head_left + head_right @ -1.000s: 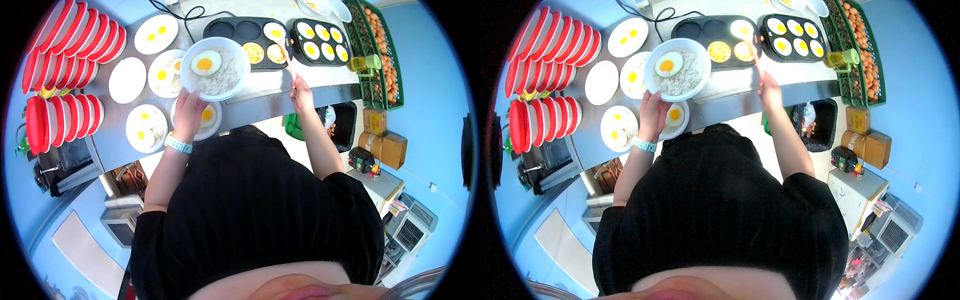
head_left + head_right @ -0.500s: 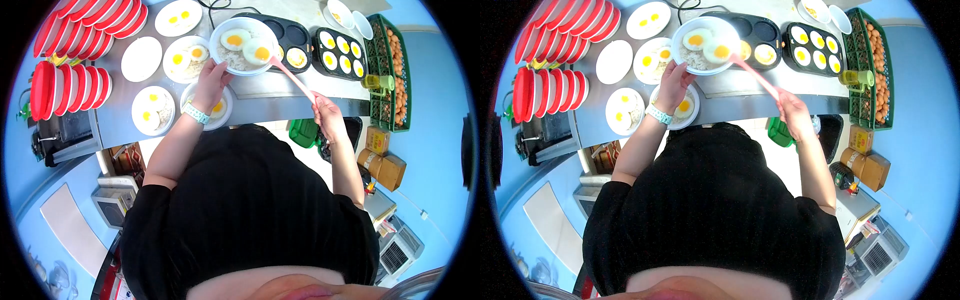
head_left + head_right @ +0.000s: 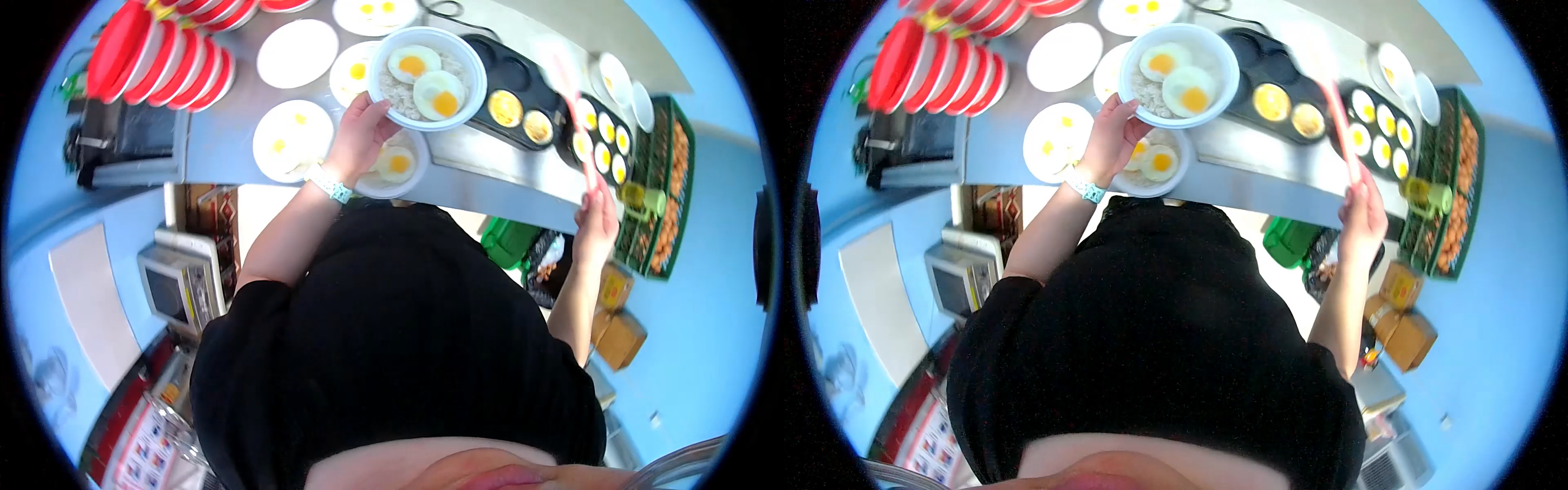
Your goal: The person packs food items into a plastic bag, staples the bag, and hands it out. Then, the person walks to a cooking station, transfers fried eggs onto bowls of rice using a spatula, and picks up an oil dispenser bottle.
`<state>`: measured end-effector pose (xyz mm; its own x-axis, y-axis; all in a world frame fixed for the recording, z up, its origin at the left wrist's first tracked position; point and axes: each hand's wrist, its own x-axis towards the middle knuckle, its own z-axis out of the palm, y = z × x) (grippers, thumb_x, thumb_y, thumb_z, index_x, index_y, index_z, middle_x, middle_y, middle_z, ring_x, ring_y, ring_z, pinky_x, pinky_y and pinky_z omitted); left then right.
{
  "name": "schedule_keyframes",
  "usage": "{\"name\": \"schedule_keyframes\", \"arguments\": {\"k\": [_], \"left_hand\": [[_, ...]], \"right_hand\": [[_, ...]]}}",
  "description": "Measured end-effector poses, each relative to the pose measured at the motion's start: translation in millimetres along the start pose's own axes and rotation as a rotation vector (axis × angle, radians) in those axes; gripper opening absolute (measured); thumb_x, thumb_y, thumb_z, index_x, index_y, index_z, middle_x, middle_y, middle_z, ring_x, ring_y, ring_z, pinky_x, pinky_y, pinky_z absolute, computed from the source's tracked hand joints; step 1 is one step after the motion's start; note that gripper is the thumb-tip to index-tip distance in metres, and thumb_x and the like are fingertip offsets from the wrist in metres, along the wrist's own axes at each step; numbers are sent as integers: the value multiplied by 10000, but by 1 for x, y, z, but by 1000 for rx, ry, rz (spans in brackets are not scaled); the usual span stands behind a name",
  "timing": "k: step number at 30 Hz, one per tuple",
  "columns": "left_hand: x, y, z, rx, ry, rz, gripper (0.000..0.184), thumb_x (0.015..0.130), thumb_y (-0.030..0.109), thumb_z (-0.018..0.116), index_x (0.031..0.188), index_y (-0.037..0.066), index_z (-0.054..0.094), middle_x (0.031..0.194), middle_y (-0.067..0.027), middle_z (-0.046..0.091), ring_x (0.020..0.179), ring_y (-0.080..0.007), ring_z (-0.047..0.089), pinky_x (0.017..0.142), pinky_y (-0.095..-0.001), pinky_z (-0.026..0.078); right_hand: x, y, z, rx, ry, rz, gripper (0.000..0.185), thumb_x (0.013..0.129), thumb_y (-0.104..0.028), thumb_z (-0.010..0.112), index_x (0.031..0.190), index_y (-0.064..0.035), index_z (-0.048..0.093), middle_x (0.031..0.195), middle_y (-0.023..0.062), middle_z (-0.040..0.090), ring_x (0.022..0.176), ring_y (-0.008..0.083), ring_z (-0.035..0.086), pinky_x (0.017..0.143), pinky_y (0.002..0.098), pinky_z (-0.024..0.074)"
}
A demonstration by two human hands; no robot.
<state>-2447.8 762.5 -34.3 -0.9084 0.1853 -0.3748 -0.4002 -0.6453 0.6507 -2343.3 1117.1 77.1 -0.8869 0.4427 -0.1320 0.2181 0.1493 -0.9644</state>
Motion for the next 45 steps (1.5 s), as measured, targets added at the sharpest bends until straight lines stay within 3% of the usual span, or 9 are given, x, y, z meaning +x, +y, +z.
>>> {"name": "schedule_keyframes", "arguments": {"k": [6, 12, 18, 24, 29, 31, 32, 38, 45], "left_hand": [[-78, 68, -91, 39, 192, 278, 361, 967, 118, 468, 1308, 6, 436, 1261, -153, 557, 1137, -241, 587, 921, -351, 548], [-130, 95, -208, 20, 534, 494, 348, 958, 88, 480, 1297, 14, 448, 1294, -140, 538, 1190, -247, 549, 992, -382, 506], [-113, 68, -281, -192, 640, 570, 280, 960, 72, 486, 1238, 41, 471, 1315, -116, 510, 1234, -243, 490, 1049, -404, 439], [-94, 48, -305, -117, 687, 538, 278, 991, 146, 503, 1231, 11, 467, 1281, -114, 523, 1208, -220, 497, 1075, -381, 406], [-110, 46, -309, -98, 703, 219, 430, 1023, 361, 423, 1240, -7, 470, 1262, -142, 515, 1199, -283, 501, 1082, -388, 394], [-120, 37, -308, 8, 812, 193, 188, 1000, 242, 447, 1029, 81, 539, 974, -48, 579, 827, -160, 533, 799, -297, 485], [-127, 45, -277, -9, 834, 202, 112, 973, 195, 465, 969, 108, 535, 885, -9, 554, 720, -105, 477, 653, -255, 426], [-103, 68, -166, 389, 143, 177, 174, 1014, 201, 457, 967, 63, 551, 731, 23, 476, 621, -60, 420, 558, -198, 346], [-49, 32, -55, 493, -86, -61, 147, 951, 64, 440, 976, 41, 583, 714, 25, 479, 606, -59, 424, 553, -196, 357]], "right_hand": [[-15, 26, 51, 510, -183, 111, 475, 1033, -257, 435, 1407, 18, 334, 738, -27, 394, 537, 31, 286, 459, 181, 238], [-31, 48, 110, 595, -297, 229, 408, 1043, -230, 393, 1384, -7, 376, 764, -15, 415, 554, 39, 306, 485, 186, 265], [-51, 56, 151, 661, -350, 300, 378, 1044, -213, 384, 1376, -32, 386, 806, -2, 440, 579, 49, 331, 503, 192, 289], [-75, 63, 175, 676, -364, 338, 336, 1046, -214, 380, 1334, -46, 425, 825, -10, 447, 595, 51, 340, 528, 194, 306], [-93, 68, 185, 734, -320, 364, 293, 1044, -223, 391, 1282, -67, 463, 813, -24, 441, 592, 49, 349, 538, 195, 317], [-100, 65, 183, 771, -287, 363, 282, 1041, -232, 400, 1271, -81, 462, 810, -25, 438, 590, 51, 356, 544, 201, 327], [-102, 64, 181, 798, -261, 360, 280, 1040, -233, 404, 1271, -85, 460, 810, -25, 438, 591, 51, 359, 547, 202, 330], [-110, 70, 133, 635, 143, 121, 203, 1009, -142, 469, 1192, -56, 493, 777, -21, 462, 547, 41, 336, 470, 180, 279], [-88, 82, 10, -126, 390, -38, 299, 985, -165, 550, 1242, -19, 594, 768, -46, 522, 636, 6, 437, 524, 171, 346]]}}
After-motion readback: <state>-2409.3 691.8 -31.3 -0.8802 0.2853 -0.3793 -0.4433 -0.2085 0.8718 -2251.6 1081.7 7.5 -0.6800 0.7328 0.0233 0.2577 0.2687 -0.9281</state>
